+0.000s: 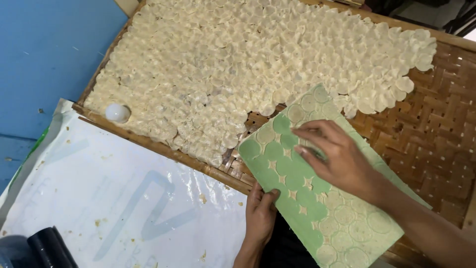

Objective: Organizing small snack pieces into a patterned stencil sheet for production.

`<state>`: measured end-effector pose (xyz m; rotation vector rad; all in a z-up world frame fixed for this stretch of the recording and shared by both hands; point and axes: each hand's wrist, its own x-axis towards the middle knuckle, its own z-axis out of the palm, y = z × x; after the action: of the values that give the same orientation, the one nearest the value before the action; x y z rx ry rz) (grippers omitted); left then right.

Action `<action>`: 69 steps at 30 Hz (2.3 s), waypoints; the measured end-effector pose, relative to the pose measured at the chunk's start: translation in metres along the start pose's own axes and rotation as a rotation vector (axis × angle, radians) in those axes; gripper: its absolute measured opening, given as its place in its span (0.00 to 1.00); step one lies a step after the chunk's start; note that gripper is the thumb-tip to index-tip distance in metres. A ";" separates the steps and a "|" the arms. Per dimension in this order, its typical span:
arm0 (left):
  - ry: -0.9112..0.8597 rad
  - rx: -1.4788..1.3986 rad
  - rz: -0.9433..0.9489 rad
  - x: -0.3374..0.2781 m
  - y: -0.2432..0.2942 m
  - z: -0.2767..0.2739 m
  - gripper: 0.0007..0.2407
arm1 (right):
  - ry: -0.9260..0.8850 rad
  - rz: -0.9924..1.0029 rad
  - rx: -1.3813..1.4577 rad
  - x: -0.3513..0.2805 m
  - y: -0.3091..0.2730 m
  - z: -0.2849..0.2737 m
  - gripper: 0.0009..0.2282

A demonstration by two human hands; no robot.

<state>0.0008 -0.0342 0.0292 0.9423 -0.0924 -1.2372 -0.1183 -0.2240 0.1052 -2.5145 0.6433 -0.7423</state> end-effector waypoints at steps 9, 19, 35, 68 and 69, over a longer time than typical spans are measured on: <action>-0.035 -0.031 -0.005 -0.002 0.001 0.000 0.21 | -0.022 -0.144 -0.093 0.025 -0.006 0.043 0.12; -0.060 -0.015 -0.006 -0.001 0.002 -0.002 0.19 | 0.094 -0.198 0.010 0.035 -0.002 0.042 0.09; -0.079 0.018 -0.010 0.000 0.002 -0.004 0.19 | 0.094 -0.307 -0.012 0.040 0.003 0.046 0.08; -0.081 0.011 -0.035 0.000 0.003 -0.005 0.18 | 0.019 0.022 0.254 0.040 0.003 0.040 0.05; -0.081 0.015 -0.032 0.000 0.002 -0.006 0.18 | 0.020 0.045 0.271 0.041 0.003 0.040 0.05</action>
<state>0.0057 -0.0312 0.0267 0.9097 -0.1517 -1.3061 -0.0652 -0.2373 0.0893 -2.2418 0.5629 -0.7826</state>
